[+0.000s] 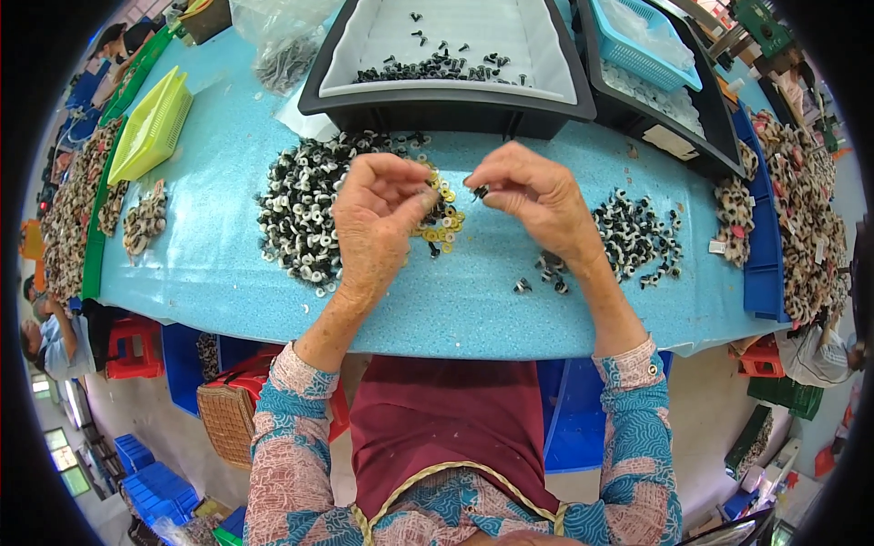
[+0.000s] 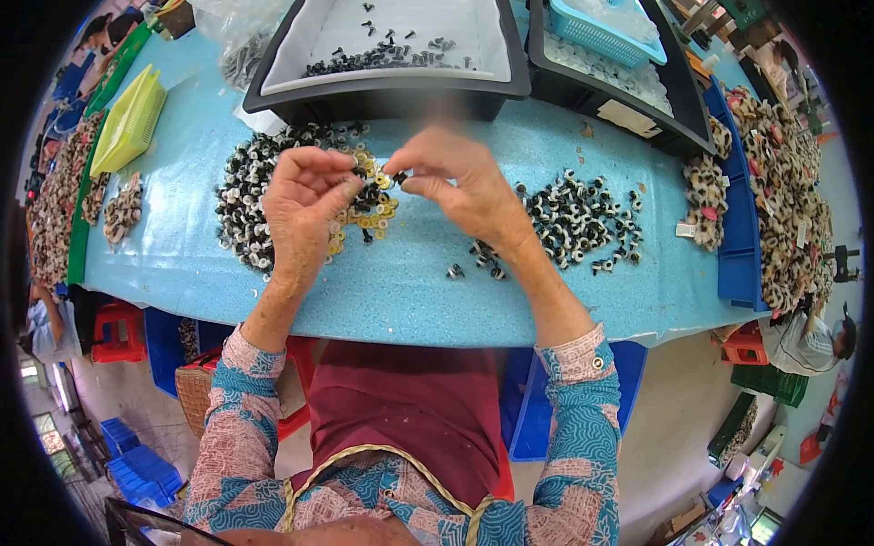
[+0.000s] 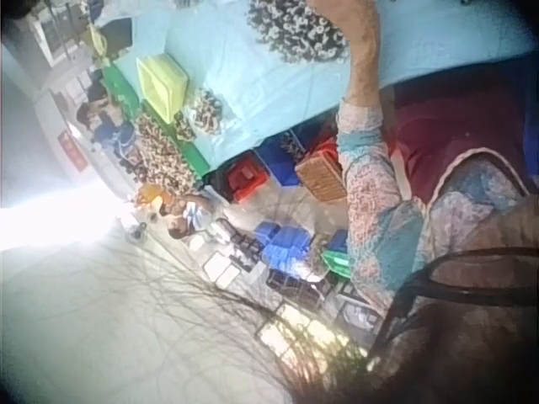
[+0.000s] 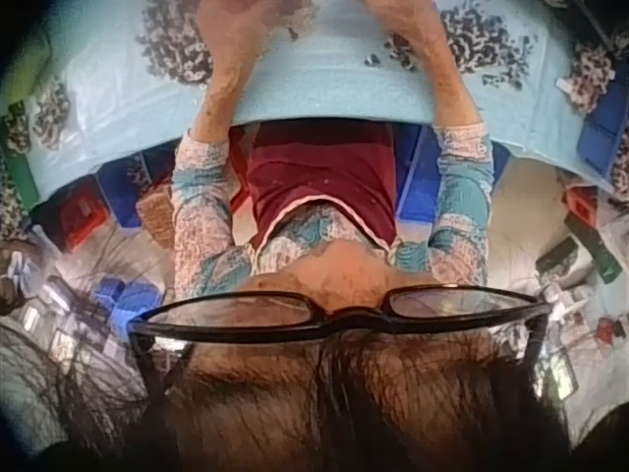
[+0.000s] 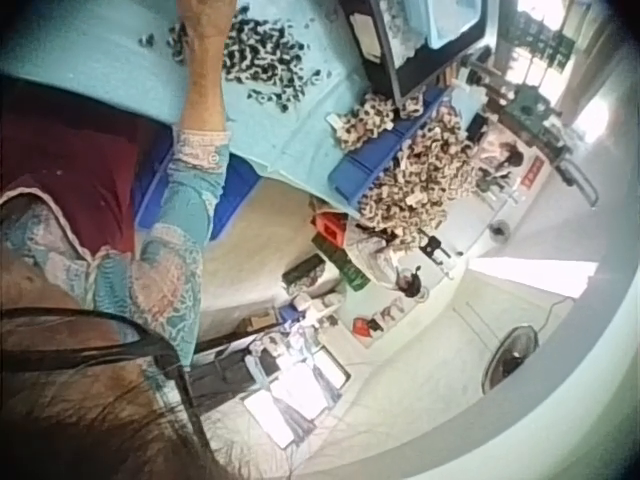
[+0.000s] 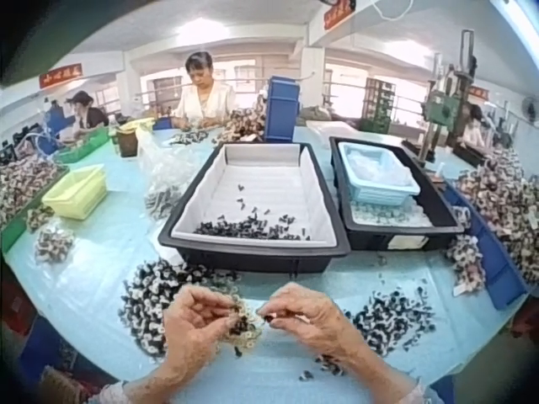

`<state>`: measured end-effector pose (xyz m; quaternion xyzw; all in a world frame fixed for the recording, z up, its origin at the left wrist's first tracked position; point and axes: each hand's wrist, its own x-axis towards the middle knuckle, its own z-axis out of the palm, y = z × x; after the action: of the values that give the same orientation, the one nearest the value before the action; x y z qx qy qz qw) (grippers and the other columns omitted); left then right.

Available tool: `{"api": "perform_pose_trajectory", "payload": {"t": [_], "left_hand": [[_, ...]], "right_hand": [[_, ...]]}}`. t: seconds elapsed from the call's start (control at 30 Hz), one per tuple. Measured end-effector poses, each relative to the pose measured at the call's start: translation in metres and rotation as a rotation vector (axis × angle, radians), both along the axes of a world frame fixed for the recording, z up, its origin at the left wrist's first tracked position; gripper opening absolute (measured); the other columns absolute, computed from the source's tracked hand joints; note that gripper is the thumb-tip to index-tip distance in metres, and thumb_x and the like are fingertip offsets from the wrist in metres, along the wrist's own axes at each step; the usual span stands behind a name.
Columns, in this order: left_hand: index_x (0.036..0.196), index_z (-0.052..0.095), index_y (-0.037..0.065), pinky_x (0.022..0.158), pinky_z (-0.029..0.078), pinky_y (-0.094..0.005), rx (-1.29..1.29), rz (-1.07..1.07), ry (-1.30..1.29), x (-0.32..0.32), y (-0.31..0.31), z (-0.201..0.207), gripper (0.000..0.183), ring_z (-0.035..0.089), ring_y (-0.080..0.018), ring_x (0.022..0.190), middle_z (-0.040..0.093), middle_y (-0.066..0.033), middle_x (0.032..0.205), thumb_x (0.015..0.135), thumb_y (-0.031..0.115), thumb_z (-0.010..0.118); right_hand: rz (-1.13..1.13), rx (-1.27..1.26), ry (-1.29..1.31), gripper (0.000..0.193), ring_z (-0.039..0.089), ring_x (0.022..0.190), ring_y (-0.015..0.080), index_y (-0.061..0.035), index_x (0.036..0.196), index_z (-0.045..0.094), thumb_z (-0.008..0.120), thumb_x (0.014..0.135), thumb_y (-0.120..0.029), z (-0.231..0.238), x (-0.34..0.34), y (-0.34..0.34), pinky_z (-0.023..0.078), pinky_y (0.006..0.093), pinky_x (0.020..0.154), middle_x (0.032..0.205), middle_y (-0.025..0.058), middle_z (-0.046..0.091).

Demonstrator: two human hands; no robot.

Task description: The person assembles small plastic components by hand, snapping parts together at a work table.

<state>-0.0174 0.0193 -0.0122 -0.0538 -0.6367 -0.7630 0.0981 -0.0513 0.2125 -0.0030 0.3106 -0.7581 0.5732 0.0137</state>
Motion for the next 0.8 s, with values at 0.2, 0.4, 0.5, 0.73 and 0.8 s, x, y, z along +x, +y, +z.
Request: {"api": "perform_pose_trajectory", "payload": {"t": [0.2,0.4,0.5,0.73,0.8], "left_hand": [[0.097,0.049,0.001,0.075,0.05,-0.0219,-0.068,0.126,0.099,-0.008,-0.001,-0.003,0.028,0.06,-0.011,0.082,0.059,-0.0073,0.09,0.076,-0.012,0.062],[0.094,0.051,0.001,0.071,0.05,-0.021,-0.19,0.189,0.164,-0.011,0.0,-0.009,0.025,0.06,-0.0093,0.077,0.061,-0.0055,0.084,0.076,-0.01,0.063],[0.094,0.051,0.001,0.07,0.049,-0.0203,-0.239,0.222,0.186,-0.013,-0.003,-0.014,0.025,0.06,-0.0089,0.075,0.061,-0.0051,0.083,0.076,-0.01,0.064],[0.089,0.054,0.002,0.065,0.05,-0.0206,-0.367,0.279,0.25,-0.016,0.001,-0.017,0.021,0.059,-0.0077,0.071,0.061,-0.0037,0.08,0.074,-0.009,0.065],[0.089,0.054,0.002,0.066,0.05,-0.0207,-0.367,0.281,0.258,-0.016,-0.003,-0.018,0.021,0.06,-0.008,0.071,0.061,-0.0037,0.08,0.074,-0.009,0.064]], "right_hand": [[0.0,-0.093,-0.326,0.015,0.057,0.071,0.009,0.0022,0.097,0.06,0.054,0.083,0.001,0.004,0.001,0.008,0.048,0.0222,0.069,0.087,0.0066,0.063],[-0.034,-0.016,-0.321,0.016,0.057,0.065,0.0086,0.0029,0.097,0.06,0.054,0.082,0.002,0.004,0.001,0.002,0.048,0.0217,0.063,0.083,0.0065,0.064],[-0.048,-0.068,-0.306,0.013,0.056,0.06,0.0096,0.0037,0.094,0.06,0.057,0.082,0.0,-0.002,0.001,-0.005,0.048,0.0239,0.058,0.074,0.0078,0.064],[-0.076,0.051,-0.312,0.011,0.054,0.058,0.007,0.0019,0.092,0.061,0.055,0.083,-0.001,0.027,0.021,0.021,0.047,0.0206,0.055,0.074,0.0038,0.062],[-0.022,0.181,-0.364,0.013,0.053,0.055,0.0072,0.001,0.092,0.063,0.056,0.082,-0.003,0.034,0.03,0.035,0.045,0.0212,0.051,0.068,0.0024,0.06]]}}
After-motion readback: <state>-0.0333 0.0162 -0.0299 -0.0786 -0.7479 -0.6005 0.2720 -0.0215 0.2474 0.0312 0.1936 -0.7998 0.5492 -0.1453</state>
